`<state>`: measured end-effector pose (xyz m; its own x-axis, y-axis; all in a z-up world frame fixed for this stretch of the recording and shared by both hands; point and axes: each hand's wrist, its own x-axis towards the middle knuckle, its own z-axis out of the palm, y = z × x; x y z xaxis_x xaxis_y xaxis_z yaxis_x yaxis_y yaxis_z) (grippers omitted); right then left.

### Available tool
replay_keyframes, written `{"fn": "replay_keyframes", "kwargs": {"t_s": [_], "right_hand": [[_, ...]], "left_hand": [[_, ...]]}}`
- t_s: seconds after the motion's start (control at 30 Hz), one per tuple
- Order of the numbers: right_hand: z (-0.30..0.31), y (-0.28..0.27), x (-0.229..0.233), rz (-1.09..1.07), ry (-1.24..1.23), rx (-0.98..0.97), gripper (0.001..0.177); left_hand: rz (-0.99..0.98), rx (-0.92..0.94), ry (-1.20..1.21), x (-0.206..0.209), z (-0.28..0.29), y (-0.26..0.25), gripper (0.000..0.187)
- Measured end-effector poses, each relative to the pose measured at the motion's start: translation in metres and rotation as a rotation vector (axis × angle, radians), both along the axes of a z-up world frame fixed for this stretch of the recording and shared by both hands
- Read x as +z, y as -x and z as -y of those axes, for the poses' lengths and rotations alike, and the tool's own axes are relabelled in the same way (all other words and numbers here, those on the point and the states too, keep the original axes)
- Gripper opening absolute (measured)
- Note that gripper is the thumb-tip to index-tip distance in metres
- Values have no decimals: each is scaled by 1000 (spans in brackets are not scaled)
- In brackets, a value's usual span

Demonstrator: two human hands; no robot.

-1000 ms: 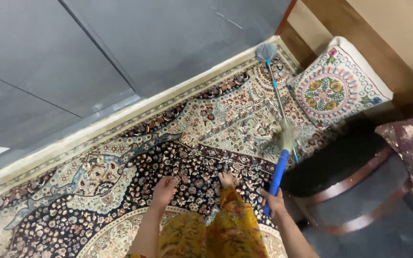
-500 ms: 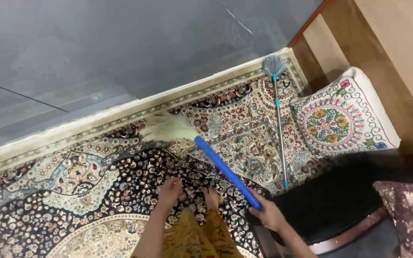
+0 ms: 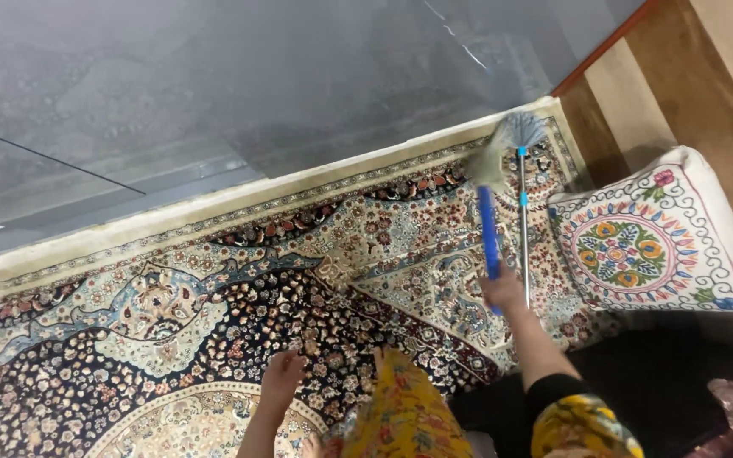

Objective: Sweeping a carpeted floor with a handheld broom near furniture.

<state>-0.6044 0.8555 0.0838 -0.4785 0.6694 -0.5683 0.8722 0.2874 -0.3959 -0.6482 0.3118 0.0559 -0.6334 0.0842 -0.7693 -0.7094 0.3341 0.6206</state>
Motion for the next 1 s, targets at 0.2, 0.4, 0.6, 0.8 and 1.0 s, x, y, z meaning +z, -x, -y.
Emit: {"fn": "replay_keyframes", "kwargs": {"t_s": [0.2, 0.4, 0.6, 0.8, 1.0], "right_hand": [[199, 29, 57, 299, 258, 513, 85], [292, 15, 79, 555, 278, 1000, 84], [292, -96, 121, 178, 262, 691, 90], [263, -237, 33, 47, -58, 206, 90], [288, -248, -59, -238, 310, -408, 73]], "left_hand": [[-4, -35, 43, -26, 31, -13, 40], [-151, -19, -135, -51, 31, 2, 35], [-220, -26, -202, -57, 49, 10, 36], [-222, -117, -175, -59, 103, -14, 35], [-106, -79, -195, -50, 169, -33, 37]]}}
